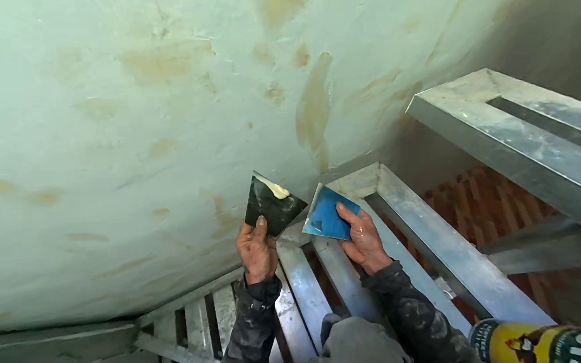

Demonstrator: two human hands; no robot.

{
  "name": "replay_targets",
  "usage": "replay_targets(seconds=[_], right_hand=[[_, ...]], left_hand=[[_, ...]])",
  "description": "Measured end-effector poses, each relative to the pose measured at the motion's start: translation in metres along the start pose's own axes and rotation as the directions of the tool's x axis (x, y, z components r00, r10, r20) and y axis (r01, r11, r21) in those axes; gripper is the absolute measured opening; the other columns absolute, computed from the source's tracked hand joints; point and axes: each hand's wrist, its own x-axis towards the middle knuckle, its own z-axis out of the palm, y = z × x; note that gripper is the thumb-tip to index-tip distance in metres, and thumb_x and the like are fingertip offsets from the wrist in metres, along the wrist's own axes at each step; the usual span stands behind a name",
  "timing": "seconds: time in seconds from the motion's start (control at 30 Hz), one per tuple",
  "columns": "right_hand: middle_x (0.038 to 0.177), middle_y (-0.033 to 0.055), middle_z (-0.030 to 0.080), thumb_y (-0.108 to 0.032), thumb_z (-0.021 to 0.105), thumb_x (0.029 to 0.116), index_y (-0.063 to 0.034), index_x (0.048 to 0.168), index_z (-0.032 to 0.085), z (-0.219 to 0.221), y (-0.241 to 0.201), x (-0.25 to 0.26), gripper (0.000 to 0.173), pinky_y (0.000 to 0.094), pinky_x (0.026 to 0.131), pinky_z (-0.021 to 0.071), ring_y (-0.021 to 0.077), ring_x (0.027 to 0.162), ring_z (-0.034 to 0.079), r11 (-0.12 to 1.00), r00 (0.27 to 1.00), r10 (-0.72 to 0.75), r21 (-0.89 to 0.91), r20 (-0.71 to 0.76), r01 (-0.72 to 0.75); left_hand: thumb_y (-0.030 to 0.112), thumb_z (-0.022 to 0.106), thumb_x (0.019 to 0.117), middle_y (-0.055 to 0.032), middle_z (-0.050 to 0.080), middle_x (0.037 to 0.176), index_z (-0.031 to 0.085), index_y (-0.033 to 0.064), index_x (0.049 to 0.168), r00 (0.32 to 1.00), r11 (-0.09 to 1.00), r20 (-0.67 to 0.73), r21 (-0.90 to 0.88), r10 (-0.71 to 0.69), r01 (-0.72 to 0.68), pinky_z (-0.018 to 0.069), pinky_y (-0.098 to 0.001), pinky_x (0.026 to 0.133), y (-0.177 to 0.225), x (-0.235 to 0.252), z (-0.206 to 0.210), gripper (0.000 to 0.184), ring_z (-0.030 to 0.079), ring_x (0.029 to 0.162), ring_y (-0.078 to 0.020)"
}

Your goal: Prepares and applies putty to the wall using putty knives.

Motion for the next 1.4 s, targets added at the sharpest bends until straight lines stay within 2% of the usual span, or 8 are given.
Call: replay_targets(seconds=[0.3,0.5,0.63,0.83,0.93,1.03,1.2,1.4], right_hand=[[0.099,0.0183,0.071,0.0,0.058,0.1004,0.0056,0.117,0.06,0.015,0.006,-0.011,0.018,0.0403,0.081,0.0636,0.0237,0.088,0.073,1.0,0.999,-0.016,-0.018,0.036,0.016],[0.108,0.02,0.069,-0.007,0.055,0.1037,0.0007,0.13,0.051,0.014,0.003,-0.012,0.027,0.0441,0.081,0.063,0.0279,0.094,0.072,0.963,0.979,0.198,0.176,0.038,-0.202],[0.11,0.0205,0.068,-0.009,0.052,0.1051,0.0008,0.13,0.051,0.015,0.002,-0.014,0.026,0.043,0.082,0.0626,0.0281,0.095,0.072,0.913,0.961,0.262,0.299,0.092,-0.277],[0.105,0.0187,0.069,-0.012,0.048,0.1068,-0.0014,0.123,0.055,0.01,-0.012,-0.009,0.02,0.0374,0.077,0.0635,0.0248,0.089,0.073,0.853,0.958,0.249,0.436,0.144,-0.288],[0.108,0.019,0.068,-0.008,0.049,0.1054,-0.0015,0.127,0.052,0.0,-0.016,-0.004,0.023,0.0429,0.084,0.0617,0.0264,0.095,0.071,0.906,0.989,0.124,0.396,0.085,-0.147],[0.108,0.0178,0.07,-0.004,0.055,0.1027,0.0013,0.125,0.057,-0.019,-0.017,0.009,0.023,0.0443,0.086,0.0611,0.0258,0.096,0.071,0.973,0.996,-0.043,0.221,-0.084,0.061],[0.104,0.0102,0.073,-0.006,0.066,0.0971,-0.0014,0.114,0.067,-0.062,-0.023,0.052,0.017,0.0384,0.087,0.0606,0.0179,0.097,0.071,0.901,0.866,-0.434,-0.138,-0.248,0.412],[0.127,0.0139,0.062,-0.019,0.062,0.1022,-0.0078,0.137,0.051,-0.094,-0.05,0.089,0.039,0.0457,0.091,0.0582,0.0257,0.112,0.065,0.966,0.881,-0.115,0.156,-0.458,0.207]], left_hand=[[0.002,0.044,0.1036,-0.0108,0.075,0.104,0.064,0.0038,0.121,0.987,0.995,0.13,0.012,0.094,-0.096,0.0634,-0.0464,0.082,0.001,-0.006,0.015,0.027,0.075,0.092,-0.0243],[0.004,0.053,0.101,-0.0059,0.076,0.103,0.071,0.0056,0.113,0.917,0.952,0.31,0.092,0.25,-0.291,0.0634,-0.0412,0.083,-0.011,-0.006,0.006,0.022,0.074,0.092,-0.0189],[0.002,0.053,0.1016,-0.0007,0.076,0.108,0.07,0.0006,0.12,0.757,0.753,0.528,0.294,0.385,-0.589,0.0623,-0.0324,0.085,-0.02,-0.002,-0.006,0.025,0.073,0.095,-0.0093],[0.003,0.05,0.1,-0.017,0.076,0.105,0.071,-0.0077,0.118,0.624,0.35,0.719,0.525,0.305,-0.776,0.0566,-0.0245,0.091,-0.024,0.003,-0.034,0.029,0.073,0.097,-0.0093],[0.004,0.05,0.0994,-0.0173,0.075,0.104,0.069,-0.0094,0.118,0.713,0.369,0.654,0.616,0.254,-0.696,0.0563,-0.0223,0.089,-0.028,-0.002,-0.052,0.03,0.072,0.096,-0.0063],[0.003,0.053,0.099,-0.0101,0.075,0.106,0.066,-0.0124,0.117,0.836,0.566,0.498,0.63,0.231,-0.532,0.0579,-0.0199,0.089,-0.029,-0.009,-0.071,0.027,0.07,0.097,-0.0005],[-0.001,0.049,0.0994,0.0013,0.076,0.093,0.067,0.0012,0.11,0.988,0.853,0.135,0.504,0.079,-0.137,0.0645,-0.0328,0.076,-0.037,-0.023,-0.094,0.021,0.074,0.083,-0.0102],[0.004,0.036,0.1068,-0.0035,0.075,0.095,0.056,0.0069,0.122,0.963,0.93,-0.161,0.265,-0.216,0.254,0.0658,-0.0393,0.069,-0.03,-0.049,-0.118,0.025,0.076,0.081,-0.0169]])
